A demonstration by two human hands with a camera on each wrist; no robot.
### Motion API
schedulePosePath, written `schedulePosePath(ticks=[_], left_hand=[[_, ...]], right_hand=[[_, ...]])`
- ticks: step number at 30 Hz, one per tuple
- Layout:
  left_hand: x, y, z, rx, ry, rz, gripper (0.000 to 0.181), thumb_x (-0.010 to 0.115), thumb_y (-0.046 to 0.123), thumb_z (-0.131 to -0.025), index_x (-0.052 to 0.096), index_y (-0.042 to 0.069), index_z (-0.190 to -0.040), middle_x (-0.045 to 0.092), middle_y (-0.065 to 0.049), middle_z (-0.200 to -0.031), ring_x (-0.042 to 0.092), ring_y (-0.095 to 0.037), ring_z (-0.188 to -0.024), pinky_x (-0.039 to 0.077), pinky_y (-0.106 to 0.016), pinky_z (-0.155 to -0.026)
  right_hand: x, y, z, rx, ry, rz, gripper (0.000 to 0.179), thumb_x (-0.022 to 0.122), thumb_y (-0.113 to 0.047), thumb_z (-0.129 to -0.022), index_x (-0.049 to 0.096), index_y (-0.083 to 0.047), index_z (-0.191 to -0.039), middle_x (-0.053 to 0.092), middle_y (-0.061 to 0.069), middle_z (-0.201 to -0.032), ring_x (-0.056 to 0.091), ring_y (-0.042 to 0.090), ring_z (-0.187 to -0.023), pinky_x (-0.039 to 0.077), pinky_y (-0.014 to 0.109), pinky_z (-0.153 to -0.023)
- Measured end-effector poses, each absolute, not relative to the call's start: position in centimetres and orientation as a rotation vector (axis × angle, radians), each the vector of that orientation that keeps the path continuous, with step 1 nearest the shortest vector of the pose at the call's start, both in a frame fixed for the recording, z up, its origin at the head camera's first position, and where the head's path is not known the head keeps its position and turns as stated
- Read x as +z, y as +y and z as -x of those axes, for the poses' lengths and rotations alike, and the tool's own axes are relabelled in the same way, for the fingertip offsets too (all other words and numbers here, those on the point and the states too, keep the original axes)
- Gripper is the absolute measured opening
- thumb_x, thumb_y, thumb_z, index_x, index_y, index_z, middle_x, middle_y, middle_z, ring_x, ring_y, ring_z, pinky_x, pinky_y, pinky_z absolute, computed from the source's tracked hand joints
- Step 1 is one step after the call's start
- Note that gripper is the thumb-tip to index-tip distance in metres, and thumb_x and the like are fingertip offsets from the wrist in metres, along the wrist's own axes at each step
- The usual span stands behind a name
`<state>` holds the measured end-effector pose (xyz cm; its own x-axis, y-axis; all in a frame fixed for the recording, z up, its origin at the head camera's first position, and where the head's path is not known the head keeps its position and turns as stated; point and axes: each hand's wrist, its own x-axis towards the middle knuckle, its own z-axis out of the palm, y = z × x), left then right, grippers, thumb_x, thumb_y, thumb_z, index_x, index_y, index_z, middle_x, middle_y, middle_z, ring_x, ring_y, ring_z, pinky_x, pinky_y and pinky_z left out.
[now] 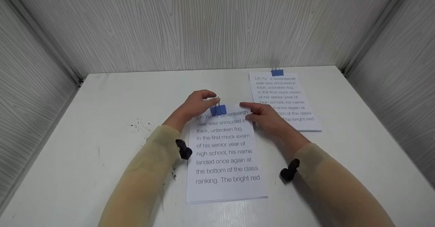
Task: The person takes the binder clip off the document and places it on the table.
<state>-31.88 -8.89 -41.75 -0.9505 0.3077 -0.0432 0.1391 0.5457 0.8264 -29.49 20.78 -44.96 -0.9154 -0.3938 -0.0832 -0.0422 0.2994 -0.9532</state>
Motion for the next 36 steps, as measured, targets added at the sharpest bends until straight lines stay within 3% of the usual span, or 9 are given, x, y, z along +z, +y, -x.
schedulePosePath(ticks=[7, 15, 25, 36], left_hand=[[-41.78, -9.29, 31.99, 1.524, 2.511, -0.376, 0.030, 0.071, 0.031, -0.103, 0.072, 0.014, -0.128, 0.058, -0.006, -0.149, 0.042, -0.030, -0.149, 0.032, -0.050, -0.124], [-41.74, -9.68, 32.06, 1.545, 2.444, -0.385, 0.020, 0.075, 0.030, -0.101, 0.071, 0.020, -0.118, 0.071, -0.006, -0.121, 0.064, -0.026, -0.113, 0.044, -0.047, -0.108], [-42.29, -9.85, 32.63, 1.655, 2.353, -0.369, 0.059, 0.082, 0.031, -0.096, 0.059, 0.011, -0.147, 0.068, -0.005, -0.133, 0.067, -0.022, -0.120, 0.045, -0.046, -0.114], [-42.14, -9.78, 32.79, 1.644, 2.325, -0.337, 0.061, 0.082, 0.038, -0.095, 0.061, 0.012, -0.146, 0.071, -0.003, -0.126, 0.069, -0.022, -0.114, 0.051, -0.040, -0.107]], right_hand=[[-45.08, 20.69, 29.59, -1.656, 2.262, 0.391, 0.055, 0.067, -0.004, -0.102, 0.058, -0.019, -0.155, 0.072, 0.003, -0.135, 0.068, 0.023, -0.112, 0.045, 0.022, -0.064], [-45.32, 20.75, 29.74, -1.627, 2.298, 0.401, 0.054, 0.070, -0.007, -0.102, 0.061, -0.024, -0.152, 0.071, 0.002, -0.135, 0.066, 0.022, -0.118, 0.049, 0.023, -0.083], [-45.20, 20.77, 29.57, -1.629, 2.315, 0.439, 0.055, 0.070, -0.005, -0.101, 0.060, -0.020, -0.153, 0.071, 0.003, -0.137, 0.066, 0.021, -0.124, 0.048, 0.026, -0.100], [-45.42, 20.83, 29.80, -1.655, 2.292, 0.457, 0.054, 0.069, -0.004, -0.101, 0.060, -0.016, -0.153, 0.073, 0.005, -0.132, 0.069, 0.023, -0.118, 0.051, 0.024, -0.094]])
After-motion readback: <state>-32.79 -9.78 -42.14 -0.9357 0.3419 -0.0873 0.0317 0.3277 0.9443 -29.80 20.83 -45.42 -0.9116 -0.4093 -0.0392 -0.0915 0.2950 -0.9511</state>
